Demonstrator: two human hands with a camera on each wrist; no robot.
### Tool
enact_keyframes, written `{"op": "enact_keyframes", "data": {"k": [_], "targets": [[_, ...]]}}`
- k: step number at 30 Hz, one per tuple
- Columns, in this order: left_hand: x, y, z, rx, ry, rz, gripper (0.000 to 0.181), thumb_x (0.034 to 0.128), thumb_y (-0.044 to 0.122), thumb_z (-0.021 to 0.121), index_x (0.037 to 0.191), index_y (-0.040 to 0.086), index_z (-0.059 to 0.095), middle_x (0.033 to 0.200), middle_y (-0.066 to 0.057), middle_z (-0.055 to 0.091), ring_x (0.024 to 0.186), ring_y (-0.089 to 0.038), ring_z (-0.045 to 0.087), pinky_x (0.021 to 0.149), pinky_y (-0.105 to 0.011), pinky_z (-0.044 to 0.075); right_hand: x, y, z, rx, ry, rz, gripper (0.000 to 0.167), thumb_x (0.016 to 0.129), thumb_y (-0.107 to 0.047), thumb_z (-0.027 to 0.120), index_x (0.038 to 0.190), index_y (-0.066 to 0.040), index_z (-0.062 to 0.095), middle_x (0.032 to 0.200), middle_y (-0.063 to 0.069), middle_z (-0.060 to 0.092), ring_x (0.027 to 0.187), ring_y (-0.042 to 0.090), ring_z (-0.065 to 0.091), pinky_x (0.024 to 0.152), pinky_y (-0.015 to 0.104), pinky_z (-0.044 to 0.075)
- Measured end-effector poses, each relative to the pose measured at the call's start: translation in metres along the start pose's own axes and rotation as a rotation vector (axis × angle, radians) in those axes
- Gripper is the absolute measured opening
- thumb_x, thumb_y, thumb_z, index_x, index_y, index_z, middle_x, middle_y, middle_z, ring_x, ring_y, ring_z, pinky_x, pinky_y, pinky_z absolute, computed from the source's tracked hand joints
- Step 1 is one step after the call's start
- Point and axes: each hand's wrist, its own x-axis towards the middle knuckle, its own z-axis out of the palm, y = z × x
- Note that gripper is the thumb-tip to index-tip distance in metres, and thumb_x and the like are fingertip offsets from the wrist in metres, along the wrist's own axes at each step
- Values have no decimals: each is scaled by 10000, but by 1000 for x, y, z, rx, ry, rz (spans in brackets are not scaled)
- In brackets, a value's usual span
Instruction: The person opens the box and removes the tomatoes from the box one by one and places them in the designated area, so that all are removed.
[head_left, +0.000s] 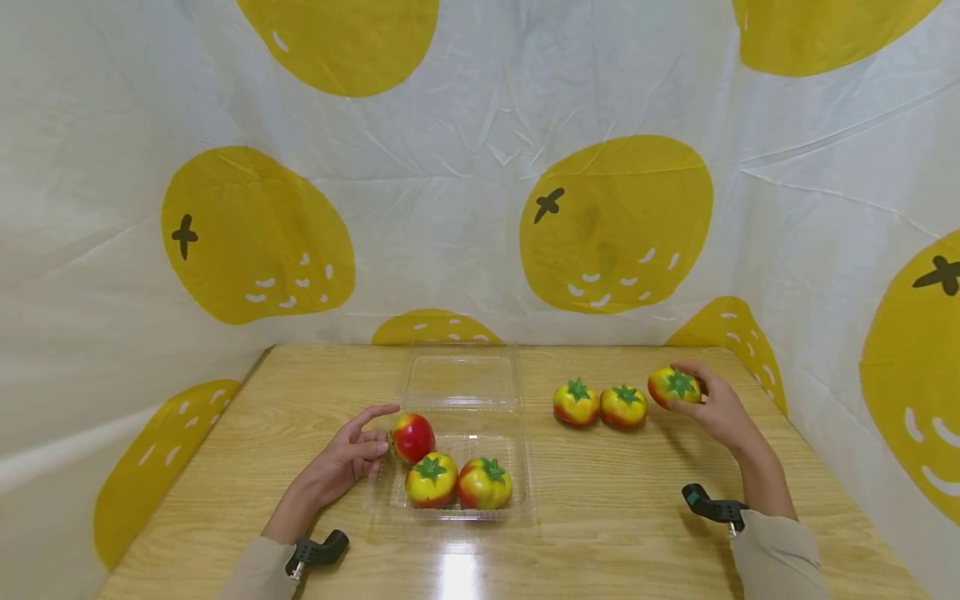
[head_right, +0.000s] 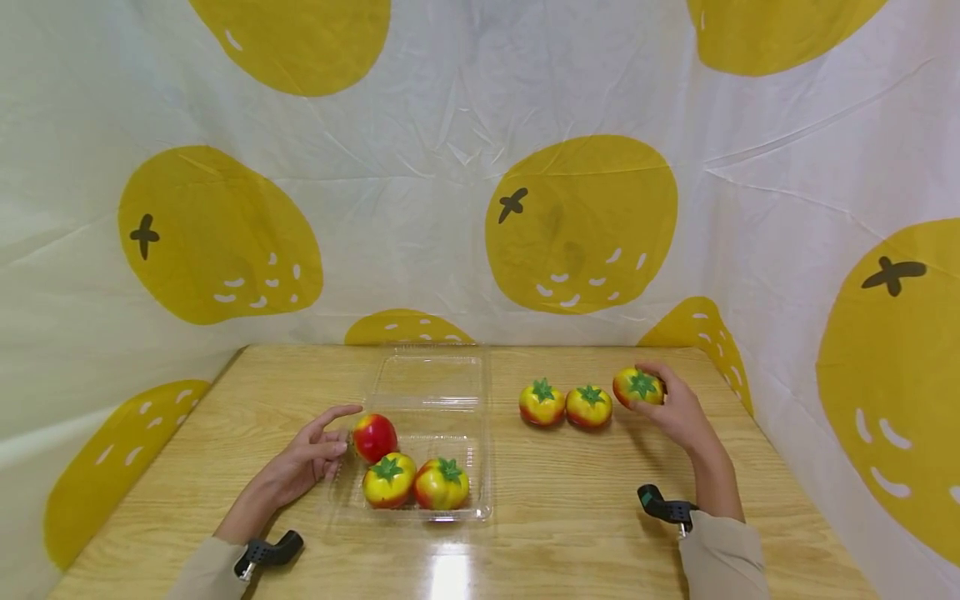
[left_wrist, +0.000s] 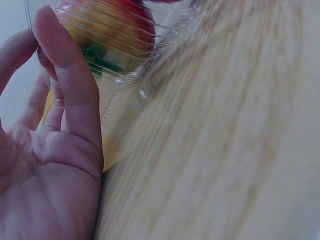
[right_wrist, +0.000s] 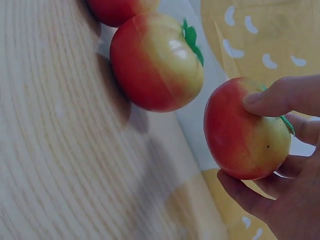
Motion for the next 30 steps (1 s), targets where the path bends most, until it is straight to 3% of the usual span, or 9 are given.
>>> {"op": "enact_keyframes", "data": {"k": [3,6,11,18,25,28,30], "targets": [[0,0,-1,-2,-3,-1,584,1033,-21,499,1568,114,308,855,63,654,650,-57,640,626,-191,572,0,4,1,8,-17,39,671,963,-83,695,1528,58,363,1477,345,411,1209,363,478,798,34,366],[0,0,-1,-4,0,-2,584,1036,-23,492,1572,107,300,855,63,658,649,-60,639,626,-194,572,0,8,2,21,-24,64,678,969,-84,684,1541,49,346,1500,352,382,1244,444,451,791,33,363],[0,-1,0,-7,2,8,578,1034,-30,488,1564,106,303,853,58,659,634,-63,646,616,-200,576,-1,14,4,32,-18,79,666,965,-84,682,1539,25,364,1492,346,389,1234,450,455,789,80,394],[1,-1,0,-6,-4,13,575,1031,-37,487,1560,116,320,855,62,661,634,-62,650,615,-201,576,0,20,7,31,-26,86,656,949,-77,698,1525,11,395,1519,334,387,1300,492,424,939,349,422],[0,-2,0,-8,20,3,569,1033,-43,477,1554,124,324,843,57,663,618,-63,653,607,-205,582,0,23,9,29,-51,97,672,946,-59,699,1534,25,385,1539,350,357,1331,522,400,974,391,418],[0,-2,-1,-10,27,-5,570,1034,-51,470,1555,127,320,840,56,663,616,-65,652,606,-208,583,-1,22,9,29,-57,102,667,945,-61,692,1529,39,386,1514,360,368,1311,517,413,961,346,423],[0,-2,-1,-12,25,-7,571,1036,-53,464,1558,126,317,840,57,662,619,-65,650,610,-208,582,-2,22,9,32,-61,106,667,949,-56,683,1528,55,372,1503,373,364,1307,532,410,980,388,440]]}}
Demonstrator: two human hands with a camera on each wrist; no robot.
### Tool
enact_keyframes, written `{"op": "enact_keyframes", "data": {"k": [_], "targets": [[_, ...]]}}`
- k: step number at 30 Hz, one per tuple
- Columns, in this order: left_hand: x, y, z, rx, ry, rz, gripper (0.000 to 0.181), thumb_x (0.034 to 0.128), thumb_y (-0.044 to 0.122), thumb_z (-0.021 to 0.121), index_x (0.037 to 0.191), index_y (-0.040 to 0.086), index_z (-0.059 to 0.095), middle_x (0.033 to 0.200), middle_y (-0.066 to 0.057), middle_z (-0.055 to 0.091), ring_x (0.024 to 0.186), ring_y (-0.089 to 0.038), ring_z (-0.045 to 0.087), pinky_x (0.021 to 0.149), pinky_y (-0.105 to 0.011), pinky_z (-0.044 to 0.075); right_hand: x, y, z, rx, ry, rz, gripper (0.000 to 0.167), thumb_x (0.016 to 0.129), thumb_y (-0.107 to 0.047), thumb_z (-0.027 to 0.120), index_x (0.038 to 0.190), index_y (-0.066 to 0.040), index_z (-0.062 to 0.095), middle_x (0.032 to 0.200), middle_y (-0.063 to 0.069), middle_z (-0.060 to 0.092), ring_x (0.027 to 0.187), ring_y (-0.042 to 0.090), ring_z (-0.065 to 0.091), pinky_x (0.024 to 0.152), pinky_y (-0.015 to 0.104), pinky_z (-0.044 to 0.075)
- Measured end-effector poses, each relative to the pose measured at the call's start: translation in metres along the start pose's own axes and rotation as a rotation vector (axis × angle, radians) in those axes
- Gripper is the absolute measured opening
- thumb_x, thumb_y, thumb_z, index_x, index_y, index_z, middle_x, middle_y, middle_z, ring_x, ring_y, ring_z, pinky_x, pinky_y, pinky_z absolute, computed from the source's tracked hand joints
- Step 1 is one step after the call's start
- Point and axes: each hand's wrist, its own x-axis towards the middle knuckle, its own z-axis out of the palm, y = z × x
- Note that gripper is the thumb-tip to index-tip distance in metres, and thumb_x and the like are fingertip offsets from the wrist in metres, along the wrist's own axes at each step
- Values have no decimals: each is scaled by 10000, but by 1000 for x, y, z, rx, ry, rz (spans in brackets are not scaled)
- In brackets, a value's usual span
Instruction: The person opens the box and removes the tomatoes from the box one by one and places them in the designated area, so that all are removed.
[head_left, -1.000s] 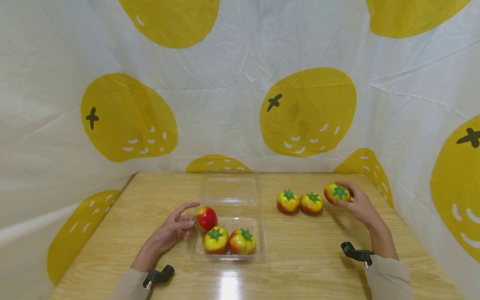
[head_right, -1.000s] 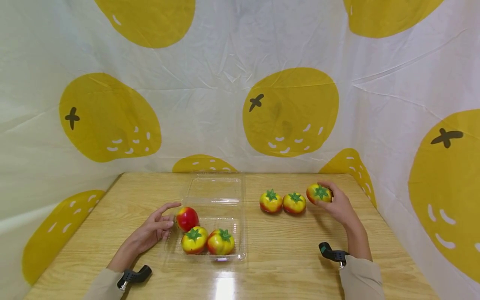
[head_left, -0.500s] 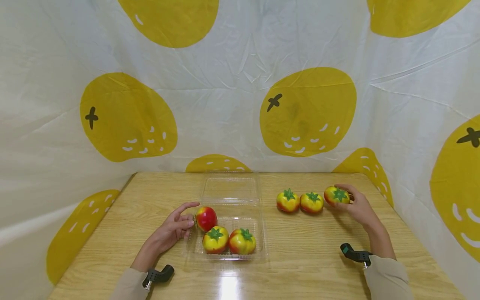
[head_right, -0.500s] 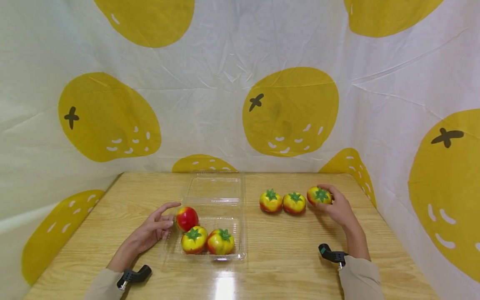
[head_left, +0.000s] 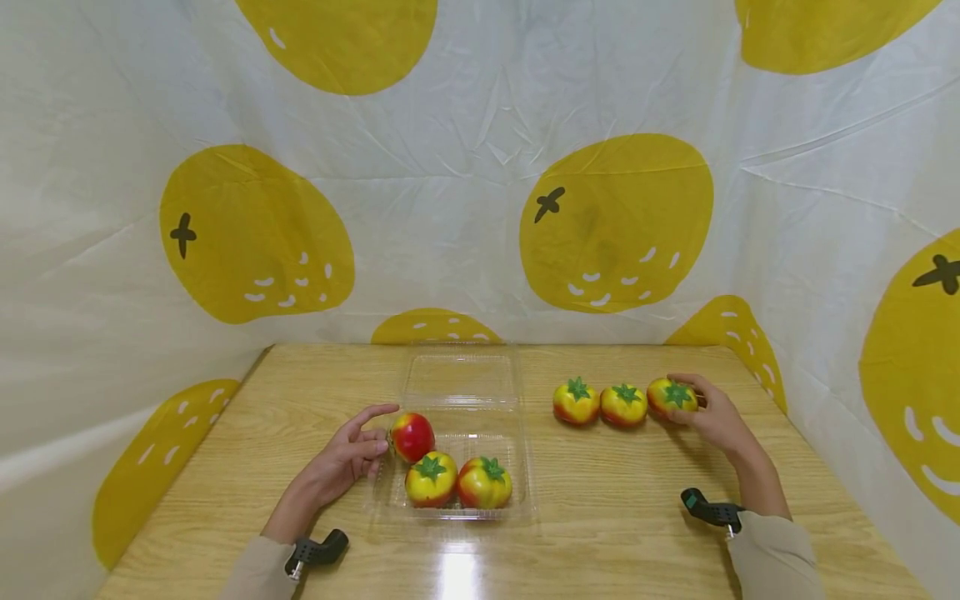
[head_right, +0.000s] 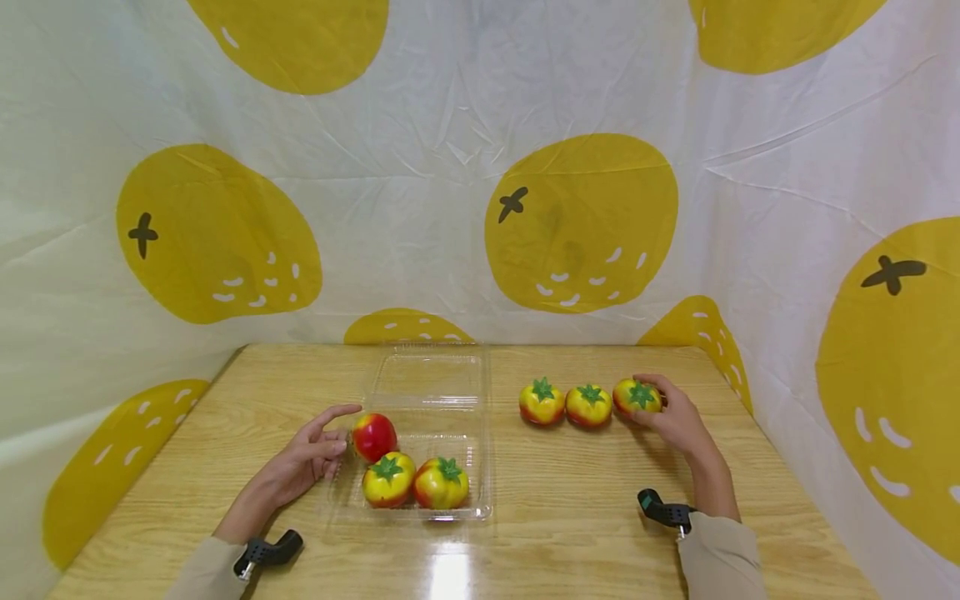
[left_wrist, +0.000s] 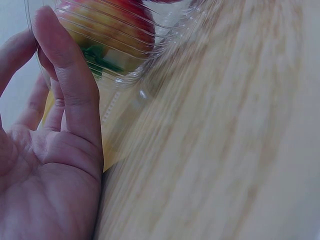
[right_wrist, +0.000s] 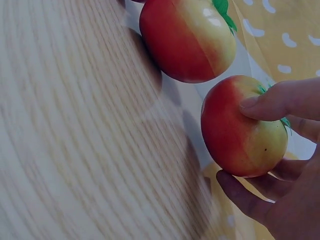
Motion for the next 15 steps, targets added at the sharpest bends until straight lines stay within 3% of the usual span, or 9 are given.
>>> {"op": "enact_keyframes", "data": {"k": [3,5,8,10,15], "targets": [[0,0,-1,1,-3,-1,568,1039,-52,458,1558,129,318,839,61,659,623,-63,644,613,-205,579,0,1,0,-8,-4,10,675,955,-60,676,1530,66,346,1499,381,362,1302,537,413,990,405,449],[0,-1,-1,1,-2,-3,568,1038,-52,458,1557,133,321,837,63,659,624,-60,641,613,-204,580,0,2,0,-4,-7,17,682,959,-61,672,1529,78,326,1496,398,351,1298,554,410,1011,502,438],[0,-1,-2,3,-6,-4,566,1039,-51,458,1556,134,322,840,63,663,628,-59,640,617,-203,582,0,3,0,-13,-14,32,688,962,-89,676,1529,73,321,1495,398,359,1292,538,429,991,461,441],[1,-2,-2,5,-7,-4,566,1040,-49,458,1557,131,316,843,64,664,630,-60,640,620,-203,581,0,5,0,1,-23,37,691,967,-97,674,1529,79,312,1494,409,352,1303,550,419,1007,513,427],[1,-2,-2,13,6,-10,562,1040,-31,474,1553,137,319,838,63,663,622,-64,640,617,-203,579,-1,7,-1,-1,-40,44,685,976,-125,671,1526,75,315,1493,404,369,1293,517,436,962,363,432]]}}
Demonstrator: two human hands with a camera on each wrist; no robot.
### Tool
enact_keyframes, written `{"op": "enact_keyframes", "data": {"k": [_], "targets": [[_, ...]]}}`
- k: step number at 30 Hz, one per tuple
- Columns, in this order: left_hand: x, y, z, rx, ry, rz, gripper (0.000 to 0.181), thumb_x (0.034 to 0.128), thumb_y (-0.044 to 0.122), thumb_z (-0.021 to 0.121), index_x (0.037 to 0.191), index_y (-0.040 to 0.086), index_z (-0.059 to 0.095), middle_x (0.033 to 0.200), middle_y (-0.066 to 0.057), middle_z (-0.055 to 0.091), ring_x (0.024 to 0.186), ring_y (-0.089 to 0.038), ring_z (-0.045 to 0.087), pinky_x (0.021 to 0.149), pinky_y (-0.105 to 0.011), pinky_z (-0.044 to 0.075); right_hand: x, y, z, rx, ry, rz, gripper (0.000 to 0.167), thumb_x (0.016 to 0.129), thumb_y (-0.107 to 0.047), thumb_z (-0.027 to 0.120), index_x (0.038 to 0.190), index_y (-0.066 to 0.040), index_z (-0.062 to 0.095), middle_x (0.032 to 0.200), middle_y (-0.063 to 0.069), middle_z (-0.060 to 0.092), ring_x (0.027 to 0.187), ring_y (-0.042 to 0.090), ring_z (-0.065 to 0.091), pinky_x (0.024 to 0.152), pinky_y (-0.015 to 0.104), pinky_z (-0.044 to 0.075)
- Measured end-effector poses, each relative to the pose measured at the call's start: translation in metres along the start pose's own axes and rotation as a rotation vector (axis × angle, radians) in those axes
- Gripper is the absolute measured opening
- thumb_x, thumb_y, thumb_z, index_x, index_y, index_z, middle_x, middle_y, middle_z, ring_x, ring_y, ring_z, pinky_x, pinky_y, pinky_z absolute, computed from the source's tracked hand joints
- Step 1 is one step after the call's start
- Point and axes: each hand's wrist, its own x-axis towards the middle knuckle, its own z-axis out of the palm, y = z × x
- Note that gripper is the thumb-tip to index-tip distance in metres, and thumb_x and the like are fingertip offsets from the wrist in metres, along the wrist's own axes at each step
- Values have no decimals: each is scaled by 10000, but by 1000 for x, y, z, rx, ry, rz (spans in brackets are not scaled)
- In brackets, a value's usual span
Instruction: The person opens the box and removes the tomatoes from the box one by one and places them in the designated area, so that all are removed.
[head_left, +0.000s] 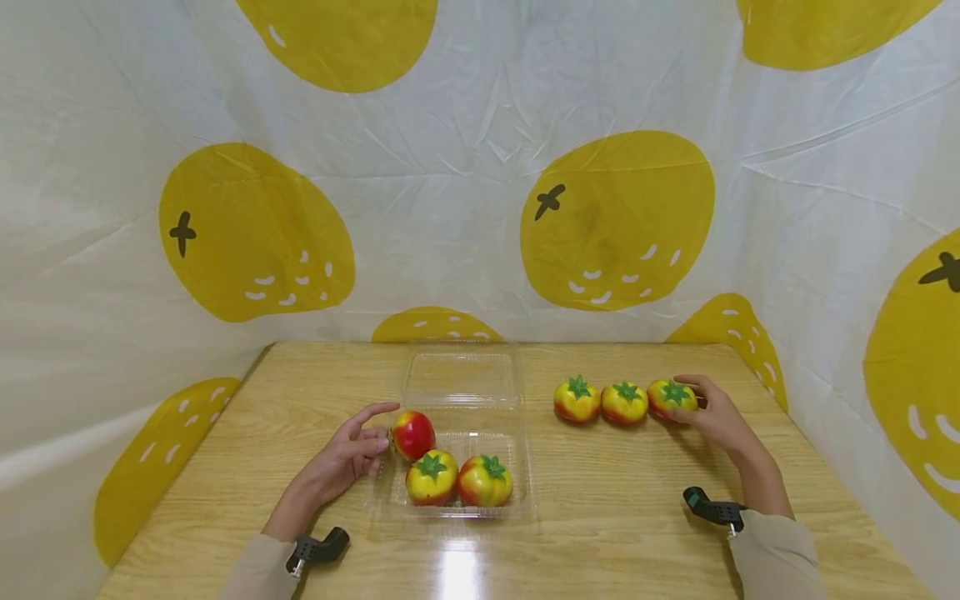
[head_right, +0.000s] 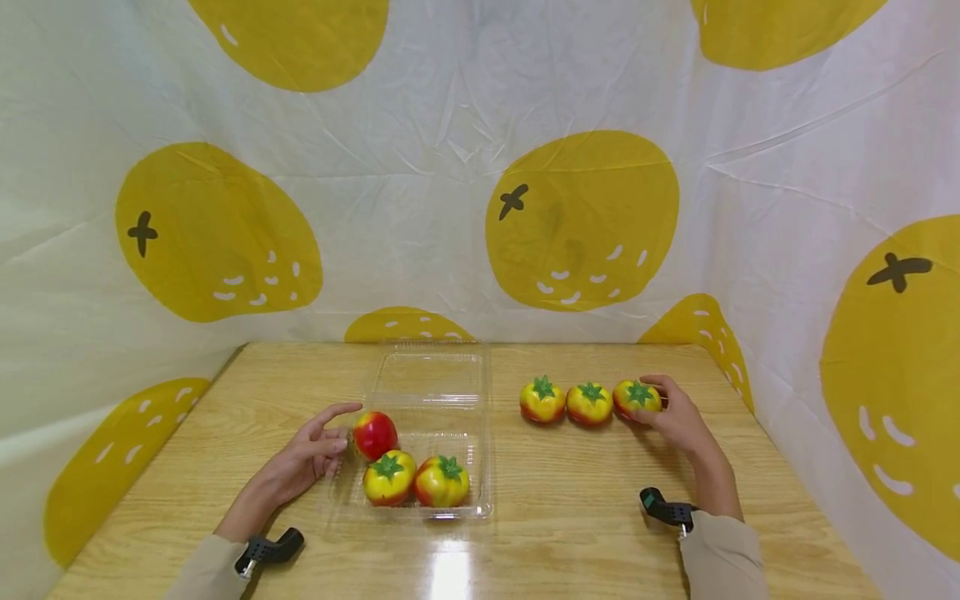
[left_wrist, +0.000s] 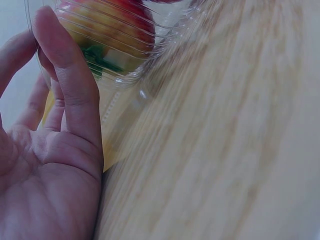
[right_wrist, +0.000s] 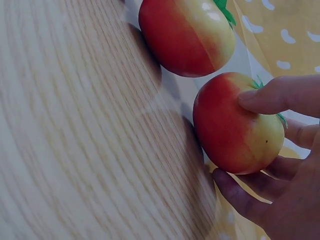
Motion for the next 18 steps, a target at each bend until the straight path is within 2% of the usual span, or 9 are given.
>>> {"op": "enact_keyframes", "data": {"k": [3,10,18], "targets": [[0,0,1,-3,6,0,561,1039,-30,482,1551,138,328,833,60,664,616,-65,641,613,-207,583,0,0,0,-1,-10,7,678,980,-134,666,1522,78,317,1501,403,360,1285,504,436,946,334,421],[0,0,-1,-2,-13,12,567,1044,-28,474,1568,108,305,839,61,662,625,-66,633,615,-201,575,-1,1,-2,25,-16,28,685,992,-135,642,1541,84,296,1541,405,299,1317,555,400,1047,598,406],[0,2,2,2,-24,20,580,1042,-20,479,1577,96,288,848,67,664,638,-61,637,628,-200,577,-1,1,-5,25,-33,44,697,1011,-159,624,1567,77,276,1575,394,267,1330,579,395,1066,654,400]]}}
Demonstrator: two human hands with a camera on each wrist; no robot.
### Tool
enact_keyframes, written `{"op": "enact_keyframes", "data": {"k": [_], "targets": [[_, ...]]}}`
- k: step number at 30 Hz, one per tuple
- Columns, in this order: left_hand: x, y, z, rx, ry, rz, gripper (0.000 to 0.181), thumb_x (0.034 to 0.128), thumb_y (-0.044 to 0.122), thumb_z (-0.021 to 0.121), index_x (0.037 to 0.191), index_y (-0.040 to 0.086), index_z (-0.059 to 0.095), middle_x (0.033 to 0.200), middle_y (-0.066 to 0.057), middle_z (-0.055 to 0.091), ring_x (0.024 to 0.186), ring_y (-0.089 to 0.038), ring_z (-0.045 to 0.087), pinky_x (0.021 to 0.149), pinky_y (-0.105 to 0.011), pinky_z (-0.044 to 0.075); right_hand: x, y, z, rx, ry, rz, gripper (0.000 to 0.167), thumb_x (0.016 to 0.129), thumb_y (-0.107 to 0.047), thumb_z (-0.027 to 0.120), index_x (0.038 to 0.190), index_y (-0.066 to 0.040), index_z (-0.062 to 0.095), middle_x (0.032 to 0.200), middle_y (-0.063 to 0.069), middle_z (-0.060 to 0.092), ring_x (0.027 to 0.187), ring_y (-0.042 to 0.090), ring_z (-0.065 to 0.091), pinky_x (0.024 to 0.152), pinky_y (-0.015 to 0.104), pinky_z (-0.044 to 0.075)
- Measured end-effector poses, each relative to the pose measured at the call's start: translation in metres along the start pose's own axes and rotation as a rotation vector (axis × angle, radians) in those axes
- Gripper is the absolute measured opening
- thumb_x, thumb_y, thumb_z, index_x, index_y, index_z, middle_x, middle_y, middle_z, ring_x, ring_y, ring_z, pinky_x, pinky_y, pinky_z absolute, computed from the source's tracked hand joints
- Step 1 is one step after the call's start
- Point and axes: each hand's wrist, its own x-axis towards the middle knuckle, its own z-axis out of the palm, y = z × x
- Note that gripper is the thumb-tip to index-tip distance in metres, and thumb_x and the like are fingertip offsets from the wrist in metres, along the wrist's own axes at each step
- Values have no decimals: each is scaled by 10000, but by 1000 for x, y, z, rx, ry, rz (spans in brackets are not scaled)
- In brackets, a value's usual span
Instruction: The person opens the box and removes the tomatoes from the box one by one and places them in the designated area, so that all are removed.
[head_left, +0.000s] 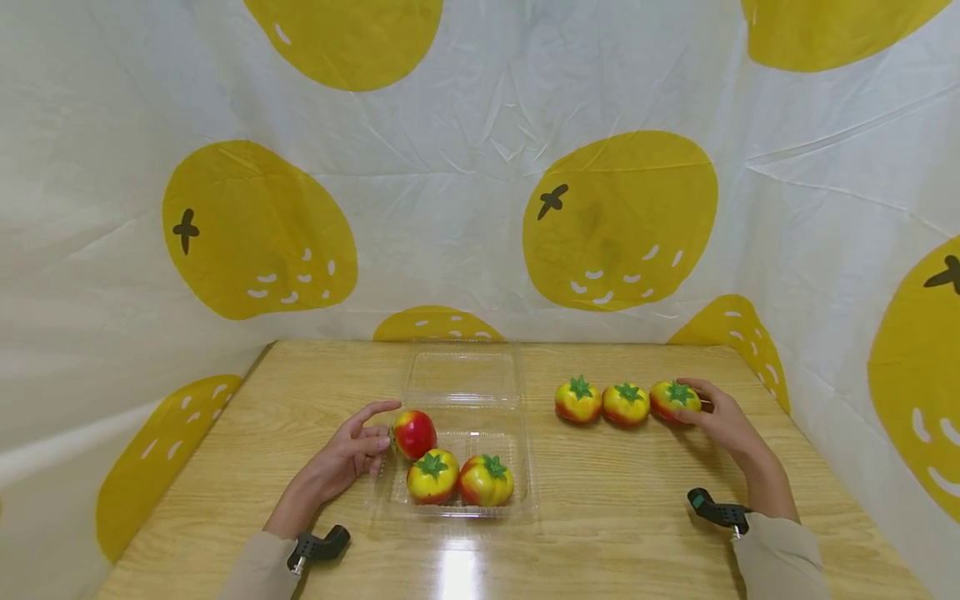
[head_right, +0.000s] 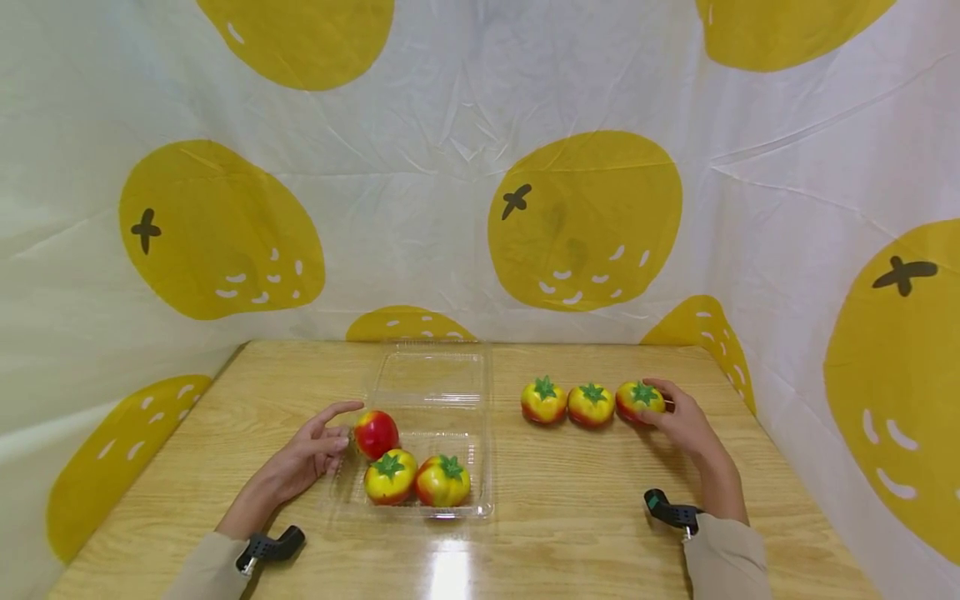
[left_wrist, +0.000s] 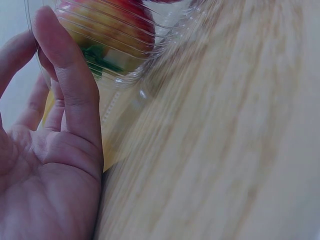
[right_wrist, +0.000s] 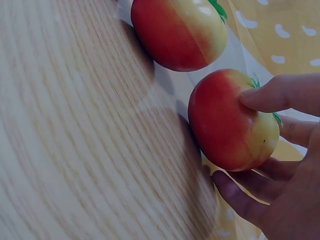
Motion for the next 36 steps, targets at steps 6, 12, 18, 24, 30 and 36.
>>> {"op": "enact_keyframes", "data": {"k": [6,12,18,24,30,36], "targets": [[0,-1,-2,-10,-3,-5,577,1044,-21,478,1577,105,296,854,67,668,643,-62,636,632,-196,574,-2,-1,0,16,5,6,730,1013,-156,616,1572,88,214,1560,436,238,1353,606,356,1090,696,360],[-1,-2,-2,-11,11,-10,562,1048,-24,469,1568,120,311,847,63,668,632,-63,637,620,-196,576,-3,1,0,22,3,27,712,1026,-188,600,1549,101,212,1557,451,223,1370,606,331,1112,714,335],[0,-2,-1,-13,21,-10,568,1046,-25,475,1569,109,299,833,63,666,618,-62,644,615,-200,581,-3,-1,-2,12,-4,41,703,1034,-201,579,1554,101,215,1555,455,220,1388,610,305,1127,733,306],[0,-3,-3,-12,-7,8,559,1052,-27,460,1572,105,303,853,64,672,629,-62,645,619,-196,576,-3,1,-2,8,-11,39,696,1044,-206,566,1558,100,211,1559,445,220,1397,605,296,1124,719,322],[0,-3,-3,-6,16,-8,554,1055,-21,459,1570,116,307,845,63,671,616,-69,647,612,-205,580,-2,3,-3,13,-27,47,716,1049,-233,566,1571,87,193,1569,438,207,1412,606,272,1130,735,310],[1,-3,-5,0,5,-7,543,1062,-14,446,1569,122,311,850,68,665,624,-67,642,615,-205,578,-3,4,-4,13,-36,52,738,1048,-282,579,1575,70,202,1575,434,205,1418,612,264,1133,756,292]]}}
